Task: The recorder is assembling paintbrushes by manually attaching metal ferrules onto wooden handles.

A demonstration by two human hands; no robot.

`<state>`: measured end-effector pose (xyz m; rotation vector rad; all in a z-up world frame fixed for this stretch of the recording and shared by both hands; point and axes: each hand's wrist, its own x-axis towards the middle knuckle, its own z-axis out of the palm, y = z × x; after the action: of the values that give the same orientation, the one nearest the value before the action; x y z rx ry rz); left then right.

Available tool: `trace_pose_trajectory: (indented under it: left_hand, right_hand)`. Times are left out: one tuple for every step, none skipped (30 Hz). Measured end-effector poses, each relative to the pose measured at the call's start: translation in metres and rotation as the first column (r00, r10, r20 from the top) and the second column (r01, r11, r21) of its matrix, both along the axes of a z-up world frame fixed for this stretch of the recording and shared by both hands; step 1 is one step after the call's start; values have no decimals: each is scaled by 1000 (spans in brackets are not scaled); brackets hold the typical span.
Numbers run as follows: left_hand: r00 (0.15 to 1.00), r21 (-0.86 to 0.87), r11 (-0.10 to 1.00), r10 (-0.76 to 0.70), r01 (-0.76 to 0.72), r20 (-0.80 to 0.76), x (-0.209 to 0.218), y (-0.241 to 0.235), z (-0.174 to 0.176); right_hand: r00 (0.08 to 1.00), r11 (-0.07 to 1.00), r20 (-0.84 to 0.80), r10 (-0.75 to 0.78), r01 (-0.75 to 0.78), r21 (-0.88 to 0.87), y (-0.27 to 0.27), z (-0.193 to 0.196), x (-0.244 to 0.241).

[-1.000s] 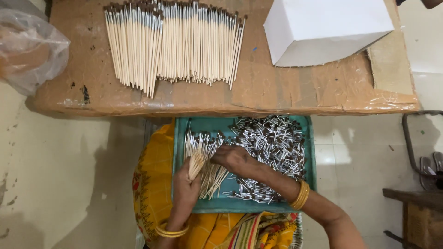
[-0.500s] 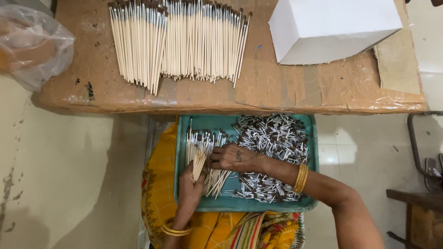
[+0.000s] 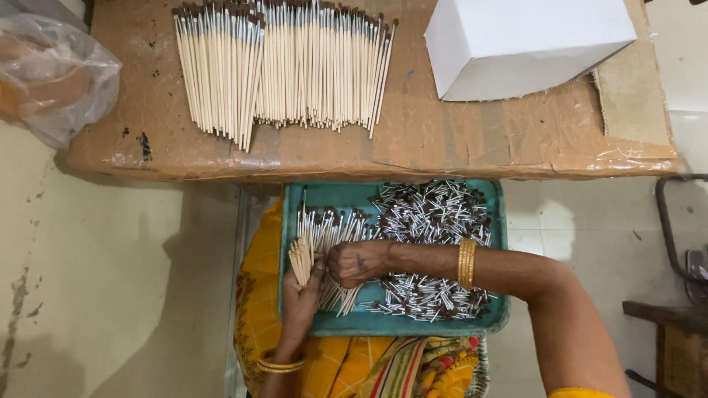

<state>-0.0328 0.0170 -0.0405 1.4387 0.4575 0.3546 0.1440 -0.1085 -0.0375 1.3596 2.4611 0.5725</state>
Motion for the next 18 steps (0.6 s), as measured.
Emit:
trace_pose_trajectory:
  left_hand:
    - [1000,1,1000,-2,2,2,1,-1,2]
    - [1000,-51,999,9,-8,8,2,-1,4]
    - [1000,-102,995,21,-19,12,2,-2,6]
    - [1000,-100,995,19,-18,13,0,-2,5]
    - [999,-116,993,26,-31,-44,-1,-2,3]
    - [994,-131,990,32,-45,-101,-1,-2,2]
    - [995,-129,991,31,-43,-97,-3,-1,1]
    - [992,-160,987,11,-31,-125,-4,0,0]
    - [988,-194,981,-7,-22,-151,-6,0,-2]
    - [989,-194,981,-6,-23,-148,-5,-1,-2]
    - [989,-233,972,-1,-35,-149,-5,-1,-3]
    - [989,-272,961,5,-46,-150,-4,-2,-4]
    - [989,-273,961,5,-46,-149,-6,-2,-17]
    - [996,-145,989,-30,18,-80,-8,-3,-29]
    - [997,-14,997,-80,79,-18,-10,-4,-42]
    - [996,-17,996,-84,83,-18,-5,-6,-30]
    - [966,120,959,-258,256,1,-2,-8,-18]
    - [904,254,875,-426,413,-3,1,-11,-5]
  right_hand:
    - [1000,1000,2,-2,2,1,0,-23,0]
    - [995,977,-80,-63,45,-208,1,-47,-1]
    - [979,910,-148,-139,67,-410,2,-70,-1]
    - [979,910,-147,-140,69,-408,1,-68,-1]
    - [969,953,-230,-89,16,-301,1,-66,0]
    - [952,982,-305,-28,-31,-187,1,-64,1]
    - [953,982,-302,-29,-29,-184,1,-32,1]
    - [950,998,-311,-15,-6,-65,2,0,2]
    - [947,999,-320,2,16,52,2,33,2]
    - [948,999,-317,3,14,53,-3,44,4]
    - [877,992,-476,-67,109,61,-8,54,6]
    - [774,978,-621,-127,203,53,-13,65,8]
    - [774,978,-620,-127,203,52,-22,57,13]
    - [599,931,-757,-261,365,-32,-32,49,18]
    - [377,854,-850,-368,500,-148,-43,41,22]
    - [375,851,-849,-372,503,-151,-51,47,23]
    - [216,779,-921,-325,614,-131,-60,52,22]
    - [61,688,-967,-247,714,-131,-69,58,21]
